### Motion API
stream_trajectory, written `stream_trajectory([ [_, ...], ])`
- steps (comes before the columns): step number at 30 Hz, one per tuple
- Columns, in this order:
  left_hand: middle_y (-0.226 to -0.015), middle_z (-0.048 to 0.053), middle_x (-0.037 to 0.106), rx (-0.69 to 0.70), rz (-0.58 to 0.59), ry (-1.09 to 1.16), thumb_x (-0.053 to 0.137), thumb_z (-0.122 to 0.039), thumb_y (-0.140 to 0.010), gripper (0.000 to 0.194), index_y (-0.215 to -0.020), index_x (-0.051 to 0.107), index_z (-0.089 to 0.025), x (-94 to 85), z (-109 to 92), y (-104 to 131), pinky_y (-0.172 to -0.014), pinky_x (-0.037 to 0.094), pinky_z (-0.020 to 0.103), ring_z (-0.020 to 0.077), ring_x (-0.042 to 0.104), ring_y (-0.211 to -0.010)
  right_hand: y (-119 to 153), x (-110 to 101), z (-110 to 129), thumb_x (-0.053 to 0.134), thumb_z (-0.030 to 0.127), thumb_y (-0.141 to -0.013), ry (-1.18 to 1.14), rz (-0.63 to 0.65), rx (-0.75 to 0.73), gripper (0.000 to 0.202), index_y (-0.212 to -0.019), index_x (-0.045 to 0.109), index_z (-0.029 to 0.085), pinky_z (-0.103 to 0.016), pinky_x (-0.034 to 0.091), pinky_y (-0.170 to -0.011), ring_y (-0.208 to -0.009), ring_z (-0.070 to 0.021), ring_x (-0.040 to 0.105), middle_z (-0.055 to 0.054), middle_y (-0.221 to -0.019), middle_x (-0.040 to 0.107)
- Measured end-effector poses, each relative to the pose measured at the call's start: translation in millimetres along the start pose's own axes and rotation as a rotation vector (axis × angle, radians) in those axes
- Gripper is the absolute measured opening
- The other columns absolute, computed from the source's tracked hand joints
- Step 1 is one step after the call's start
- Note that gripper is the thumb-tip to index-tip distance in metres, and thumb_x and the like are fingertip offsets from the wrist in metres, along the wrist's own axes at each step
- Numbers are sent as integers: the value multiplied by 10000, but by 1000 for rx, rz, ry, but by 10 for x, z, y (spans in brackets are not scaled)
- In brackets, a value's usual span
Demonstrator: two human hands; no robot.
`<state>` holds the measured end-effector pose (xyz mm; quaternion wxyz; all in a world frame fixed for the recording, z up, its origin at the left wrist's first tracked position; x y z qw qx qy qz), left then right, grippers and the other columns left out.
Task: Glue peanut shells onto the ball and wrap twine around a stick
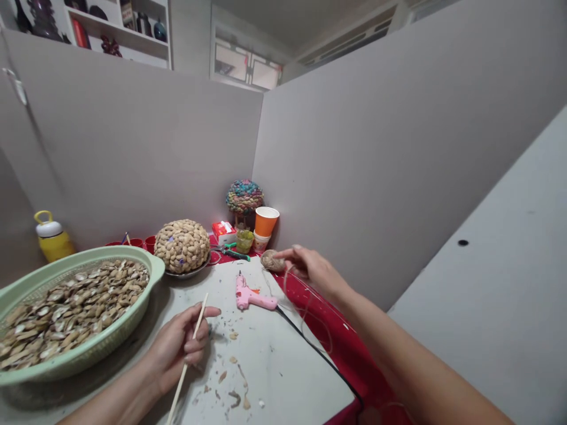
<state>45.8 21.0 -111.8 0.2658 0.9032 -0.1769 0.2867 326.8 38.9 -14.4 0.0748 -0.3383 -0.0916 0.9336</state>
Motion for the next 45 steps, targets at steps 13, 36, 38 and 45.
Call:
stream_trajectory([
  [13,-487,-79,417,-64,241,-173,657,-455,-815,344,-852,651,-114,152,48,186,-349,78,145,9,125,-378,554,1011,749,517,256,-883,-409,428,-230,247,-1074,626,144,-243,316,-543,-593,-115,386,24,-693,458],
  [36,-482,-48,466,-111,100,-205,580,-445,-875,353,-691,550,-144,62,74,28,-334,81,145,10,143,-352,428,1160,301,592,239,-818,-442,450,-123,187,-663,612,136,-219,301,-521,-565,-94,373,45,-579,448],
  [38,-472,-38,465,-137,103,-156,503,-471,-910,406,-663,535,-150,49,78,11,-327,93,143,14,148,-344,358,1100,249,621,283,-802,-505,395,-99,202,-665,611,135,-224,286,-513,-556,-94,356,46,-573,437],
  [45,-566,-19,537,-123,51,-147,550,-360,-906,263,-832,620,-118,1,48,-18,-328,114,126,0,169,-360,155,960,96,731,378,-738,-646,445,-111,268,-739,699,112,-234,320,-532,-563,-100,404,12,-599,534],
])
Point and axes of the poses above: each hand's wrist, its own y-axis away from the middle knuckle, its own x-axis out of the palm, z = x × y, the point moved 4 cm from there along -y, towards the middle knuckle
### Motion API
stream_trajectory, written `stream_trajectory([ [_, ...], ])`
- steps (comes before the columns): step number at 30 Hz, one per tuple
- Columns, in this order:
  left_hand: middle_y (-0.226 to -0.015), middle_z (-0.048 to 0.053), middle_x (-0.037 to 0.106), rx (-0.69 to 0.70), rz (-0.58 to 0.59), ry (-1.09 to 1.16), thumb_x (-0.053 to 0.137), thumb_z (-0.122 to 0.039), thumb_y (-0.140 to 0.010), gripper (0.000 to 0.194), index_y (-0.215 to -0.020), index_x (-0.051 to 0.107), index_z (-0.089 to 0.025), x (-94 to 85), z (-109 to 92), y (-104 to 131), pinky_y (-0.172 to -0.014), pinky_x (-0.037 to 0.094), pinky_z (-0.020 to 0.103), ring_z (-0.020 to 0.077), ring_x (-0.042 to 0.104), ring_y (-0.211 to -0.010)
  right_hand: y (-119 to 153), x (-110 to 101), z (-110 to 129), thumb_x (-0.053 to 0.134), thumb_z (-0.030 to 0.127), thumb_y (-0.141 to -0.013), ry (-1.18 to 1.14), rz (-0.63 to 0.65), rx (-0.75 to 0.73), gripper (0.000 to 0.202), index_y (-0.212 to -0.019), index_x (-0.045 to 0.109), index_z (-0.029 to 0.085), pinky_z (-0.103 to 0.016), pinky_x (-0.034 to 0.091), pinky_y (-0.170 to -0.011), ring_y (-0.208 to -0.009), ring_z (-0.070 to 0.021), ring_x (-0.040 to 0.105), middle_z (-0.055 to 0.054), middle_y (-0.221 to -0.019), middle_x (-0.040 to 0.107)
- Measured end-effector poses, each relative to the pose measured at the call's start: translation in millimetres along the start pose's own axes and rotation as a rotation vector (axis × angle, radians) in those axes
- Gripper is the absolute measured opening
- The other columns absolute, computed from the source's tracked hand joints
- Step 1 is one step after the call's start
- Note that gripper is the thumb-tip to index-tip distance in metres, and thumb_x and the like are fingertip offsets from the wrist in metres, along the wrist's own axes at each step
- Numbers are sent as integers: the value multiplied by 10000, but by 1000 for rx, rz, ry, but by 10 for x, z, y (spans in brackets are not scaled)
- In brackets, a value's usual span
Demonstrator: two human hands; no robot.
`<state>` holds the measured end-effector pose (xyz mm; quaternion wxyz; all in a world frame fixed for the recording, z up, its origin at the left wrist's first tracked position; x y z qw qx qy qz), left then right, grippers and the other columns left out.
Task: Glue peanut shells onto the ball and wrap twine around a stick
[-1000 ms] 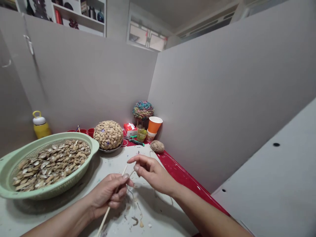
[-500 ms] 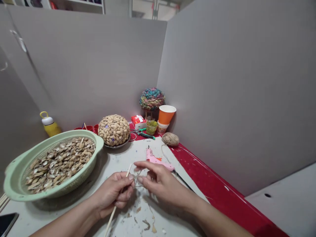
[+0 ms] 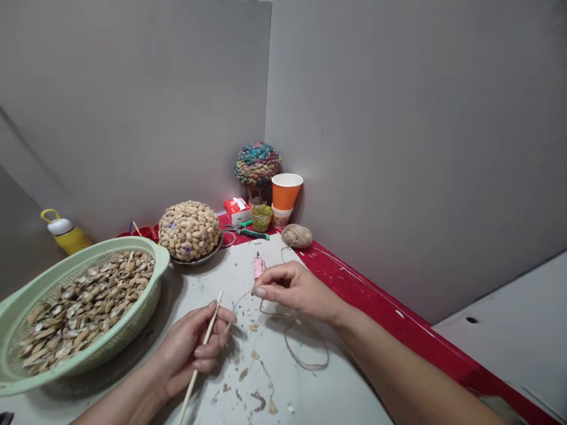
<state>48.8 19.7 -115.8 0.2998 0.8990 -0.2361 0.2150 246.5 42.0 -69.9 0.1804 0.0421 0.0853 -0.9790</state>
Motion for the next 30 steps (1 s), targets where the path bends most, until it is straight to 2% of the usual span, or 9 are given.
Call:
stream_trajectory([
  [3,-586,-24,578,71,-45,-32,627,-279,-864,197,-1021,612,-161,-18,-50,-3,-331,108,121,2,167,-361,-1,26,-12,719,339,-758,10,201,15,237,-753,713,102,-231,333,-537,-563,-95,416,7,-609,559],
  [7,-662,10,652,55,-3,-93,688,-230,-815,130,-900,610,-168,17,-47,-3,-326,104,128,-14,179,-341,22,84,-60,696,286,-784,98,317,32,185,-783,725,103,-218,280,-500,-528,-77,345,53,-554,459],
  [10,-662,15,647,-6,24,-155,700,-228,-801,124,-867,645,-140,62,8,3,-322,112,143,-17,217,-328,41,108,-95,694,292,-792,131,343,30,185,-803,728,110,-213,260,-485,-520,-75,318,70,-540,402],
  [16,-658,30,621,-66,-2,-222,593,-326,-889,218,-852,675,-127,139,115,52,-334,102,156,11,227,-380,71,100,-50,685,264,-793,170,366,3,167,-782,710,99,-205,259,-467,-508,-71,325,75,-536,403],
  [21,-513,-11,528,-91,13,-342,598,-379,-885,331,-721,675,-102,172,170,71,-335,113,175,11,205,-351,80,97,-4,663,227,-805,187,380,-4,133,-759,682,103,-189,265,-456,-493,-62,323,84,-529,406],
  [26,-632,23,624,-49,1,-335,651,-328,-850,224,-800,696,-115,166,159,41,-347,142,187,7,292,-341,89,104,-14,667,209,-805,227,406,0,122,-739,673,106,-177,279,-461,-497,-56,337,85,-530,414],
  [30,-446,-29,462,-72,25,-385,515,-414,-926,425,-702,683,-94,169,168,23,-358,121,194,15,236,-326,95,111,-32,660,212,-808,222,431,-5,124,-745,673,106,-175,282,-458,-504,-58,351,80,-542,432],
])
Point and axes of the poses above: each hand's wrist, its own y-axis away from the middle knuckle, its own x-axis out of the palm, z = x × y, the point moved 4 cm from there along -y, towards the middle knuckle
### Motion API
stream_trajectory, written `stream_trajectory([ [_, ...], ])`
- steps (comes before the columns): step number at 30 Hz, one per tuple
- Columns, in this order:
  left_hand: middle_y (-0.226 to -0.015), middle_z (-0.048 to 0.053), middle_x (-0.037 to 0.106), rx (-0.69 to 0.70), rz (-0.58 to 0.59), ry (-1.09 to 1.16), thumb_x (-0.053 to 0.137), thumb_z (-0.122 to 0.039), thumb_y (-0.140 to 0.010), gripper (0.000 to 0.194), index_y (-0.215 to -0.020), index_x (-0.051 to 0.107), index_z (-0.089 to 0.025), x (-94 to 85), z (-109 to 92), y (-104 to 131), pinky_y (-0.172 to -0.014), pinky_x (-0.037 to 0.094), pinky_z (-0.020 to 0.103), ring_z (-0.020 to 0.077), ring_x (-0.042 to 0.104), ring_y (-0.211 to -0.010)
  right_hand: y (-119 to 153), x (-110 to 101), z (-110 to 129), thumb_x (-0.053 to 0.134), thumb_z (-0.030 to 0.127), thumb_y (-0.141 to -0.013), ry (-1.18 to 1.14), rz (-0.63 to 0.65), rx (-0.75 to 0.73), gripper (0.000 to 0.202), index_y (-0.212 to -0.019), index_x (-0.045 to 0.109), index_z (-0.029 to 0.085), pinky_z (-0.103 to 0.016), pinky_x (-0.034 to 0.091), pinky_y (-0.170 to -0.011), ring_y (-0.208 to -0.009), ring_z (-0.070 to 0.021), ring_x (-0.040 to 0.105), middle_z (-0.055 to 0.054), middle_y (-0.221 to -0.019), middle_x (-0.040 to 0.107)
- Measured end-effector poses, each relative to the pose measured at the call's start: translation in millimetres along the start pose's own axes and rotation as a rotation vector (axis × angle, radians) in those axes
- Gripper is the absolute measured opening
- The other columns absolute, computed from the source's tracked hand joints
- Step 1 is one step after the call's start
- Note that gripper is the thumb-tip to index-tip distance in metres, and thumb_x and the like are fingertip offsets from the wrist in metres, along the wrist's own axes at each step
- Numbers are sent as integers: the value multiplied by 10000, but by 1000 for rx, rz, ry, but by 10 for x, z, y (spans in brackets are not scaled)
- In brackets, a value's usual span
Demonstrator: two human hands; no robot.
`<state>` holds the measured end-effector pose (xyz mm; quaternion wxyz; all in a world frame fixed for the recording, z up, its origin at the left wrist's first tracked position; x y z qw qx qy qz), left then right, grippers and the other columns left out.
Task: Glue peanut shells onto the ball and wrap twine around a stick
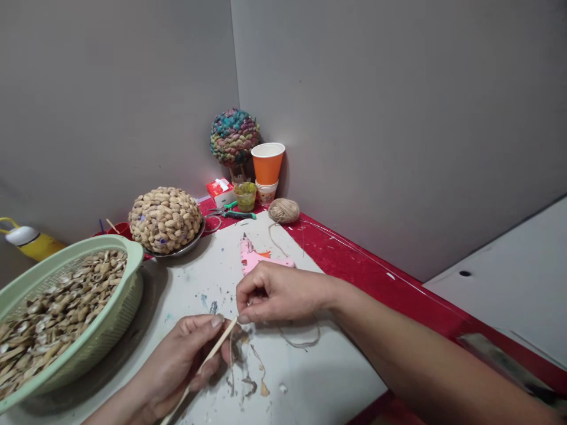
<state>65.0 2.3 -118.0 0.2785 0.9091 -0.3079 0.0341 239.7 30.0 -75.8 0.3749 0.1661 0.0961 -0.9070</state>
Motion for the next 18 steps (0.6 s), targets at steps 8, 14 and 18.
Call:
stream_trajectory([
  [8,-500,4,612,-17,-76,49,779,-368,-720,270,-832,724,-128,-5,88,-4,-333,124,171,1,280,-295,-17,20,-23,659,196,-804,-2,-3,-19,104,-754,681,107,-179,312,-480,-528,-66,386,67,-568,476],
  [14,-516,10,631,-27,-80,42,774,-372,-721,248,-749,704,-136,8,64,21,-329,110,161,-5,295,-285,-26,32,-22,640,208,-822,-46,3,-19,122,-788,682,99,-177,337,-501,-547,-72,414,56,-591,502],
  [18,-506,-2,612,-12,-109,48,792,-383,-694,270,-747,697,-136,6,44,27,-326,121,158,-5,286,-290,-35,37,5,593,156,-833,5,3,0,118,-800,687,91,-185,349,-520,-551,-77,428,52,-597,516],
])
Point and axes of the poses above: each hand's wrist, its own y-axis away from the middle knuckle, its own x-axis out of the palm, z = x × y, the point moved 4 cm from there along -y, towards the middle knuckle
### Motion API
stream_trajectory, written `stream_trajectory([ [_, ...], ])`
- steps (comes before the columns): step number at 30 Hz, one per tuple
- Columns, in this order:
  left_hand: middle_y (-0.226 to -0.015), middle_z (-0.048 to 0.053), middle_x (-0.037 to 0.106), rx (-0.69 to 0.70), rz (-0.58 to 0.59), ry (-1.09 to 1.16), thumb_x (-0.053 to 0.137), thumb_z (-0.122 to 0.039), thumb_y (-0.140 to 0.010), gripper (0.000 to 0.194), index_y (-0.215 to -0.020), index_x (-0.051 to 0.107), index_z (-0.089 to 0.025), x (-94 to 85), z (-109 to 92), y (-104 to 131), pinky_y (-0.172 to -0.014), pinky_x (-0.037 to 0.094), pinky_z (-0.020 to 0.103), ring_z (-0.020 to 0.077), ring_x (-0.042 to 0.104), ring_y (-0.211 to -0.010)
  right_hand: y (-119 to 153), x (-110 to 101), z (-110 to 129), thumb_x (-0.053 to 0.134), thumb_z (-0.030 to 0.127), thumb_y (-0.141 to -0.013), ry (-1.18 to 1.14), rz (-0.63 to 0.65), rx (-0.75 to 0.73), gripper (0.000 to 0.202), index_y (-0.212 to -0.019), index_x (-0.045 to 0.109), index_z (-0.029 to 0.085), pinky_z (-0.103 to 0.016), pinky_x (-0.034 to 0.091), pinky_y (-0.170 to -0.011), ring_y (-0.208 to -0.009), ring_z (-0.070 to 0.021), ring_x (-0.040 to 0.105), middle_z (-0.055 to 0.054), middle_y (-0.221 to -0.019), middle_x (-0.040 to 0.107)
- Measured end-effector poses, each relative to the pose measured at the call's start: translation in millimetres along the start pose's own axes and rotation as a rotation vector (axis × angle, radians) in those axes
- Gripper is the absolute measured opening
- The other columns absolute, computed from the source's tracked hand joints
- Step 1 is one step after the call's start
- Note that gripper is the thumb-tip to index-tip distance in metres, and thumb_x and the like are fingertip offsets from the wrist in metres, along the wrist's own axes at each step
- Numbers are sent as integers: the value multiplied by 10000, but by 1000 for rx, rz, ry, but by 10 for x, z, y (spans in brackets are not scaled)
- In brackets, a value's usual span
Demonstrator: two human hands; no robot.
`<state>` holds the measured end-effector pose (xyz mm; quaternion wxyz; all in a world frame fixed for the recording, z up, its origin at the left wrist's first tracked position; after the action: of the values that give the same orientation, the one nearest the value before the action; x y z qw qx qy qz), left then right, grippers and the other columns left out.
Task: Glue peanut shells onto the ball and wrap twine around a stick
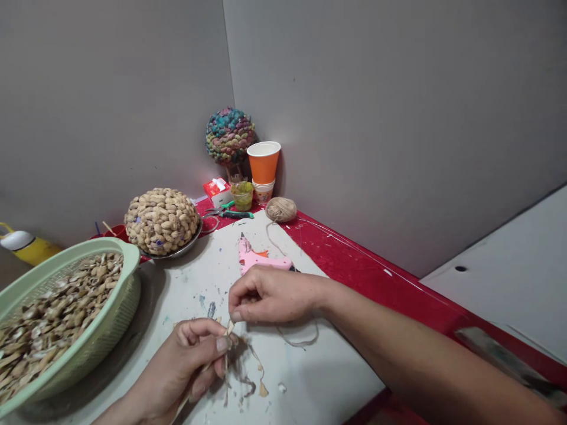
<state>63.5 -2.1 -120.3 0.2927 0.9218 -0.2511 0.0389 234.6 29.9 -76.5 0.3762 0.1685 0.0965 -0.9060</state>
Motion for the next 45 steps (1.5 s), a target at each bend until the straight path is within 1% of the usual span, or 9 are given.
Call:
stream_trajectory([
  [8,-477,-36,563,86,-136,-35,811,-466,-635,356,-741,677,-153,-24,-90,35,-326,130,146,0,274,-309,8,19,23,569,151,-842,40,-4,7,142,-840,701,98,-176,346,-511,-557,-79,434,43,-618,524],
  [15,-493,-26,544,210,-251,-371,725,-567,-679,430,-767,676,-148,-123,-182,33,-323,195,179,41,308,-323,27,72,80,547,66,-815,214,-21,-50,138,-777,672,109,-174,333,-508,-532,-70,437,57,-590,497],
  [22,-566,5,529,379,-245,-624,644,-383,-802,259,-687,668,-151,-73,-235,67,-494,336,204,116,411,-542,51,150,140,520,55,-800,479,-77,-181,161,-677,554,153,-213,342,-588,-590,-100,459,26,-637,546],
  [26,-594,6,514,369,-169,-692,577,-371,-849,281,-691,650,-151,-6,-201,79,-529,348,220,129,407,-575,46,143,159,521,70,-822,498,-83,-169,143,-717,564,157,-216,353,-603,-630,-119,493,4,-688,592],
  [31,-573,-7,455,336,-47,-683,554,-443,-861,363,-693,662,-139,98,-159,156,-518,305,233,121,351,-561,23,132,116,526,64,-838,335,-17,-195,133,-757,595,143,-193,365,-601,-624,-99,502,25,-682,566],
  [36,-548,-8,464,362,-124,-563,647,-461,-797,326,-724,714,-150,102,-187,240,-505,315,228,113,354,-536,-6,126,81,537,141,-890,28,54,-175,127,-791,611,114,-190,405,-624,-666,-107,532,12,-706,570],
  [38,-520,-26,441,345,-163,-474,681,-484,-766,333,-730,714,-155,90,-206,251,-475,299,211,94,331,-501,-20,120,77,520,152,-898,-12,39,-161,153,-777,606,115,-199,403,-622,-660,-108,516,15,-697,558],
  [41,-471,-70,376,275,-217,-335,722,-513,-723,358,-752,693,-157,74,-226,258,-414,198,173,53,260,-441,-38,107,69,494,170,-913,-47,-22,-141,183,-766,590,119,-210,396,-620,-653,-109,498,15,-693,553],
  [45,-472,-62,469,145,-171,-235,750,-527,-690,397,-778,671,-148,77,-189,229,-372,117,154,19,241,-385,-35,86,81,498,215,-922,-50,-110,-168,208,-736,547,137,-201,355,-562,-601,-94,428,45,-635,481],
])
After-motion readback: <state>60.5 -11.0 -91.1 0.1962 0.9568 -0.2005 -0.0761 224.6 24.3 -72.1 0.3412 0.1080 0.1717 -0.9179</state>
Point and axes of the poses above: each hand's wrist, its own y-axis away from the middle knuckle, its own x-axis out of the palm, z = x × y, the point moved 4 cm from there along -y, towards the middle knuckle
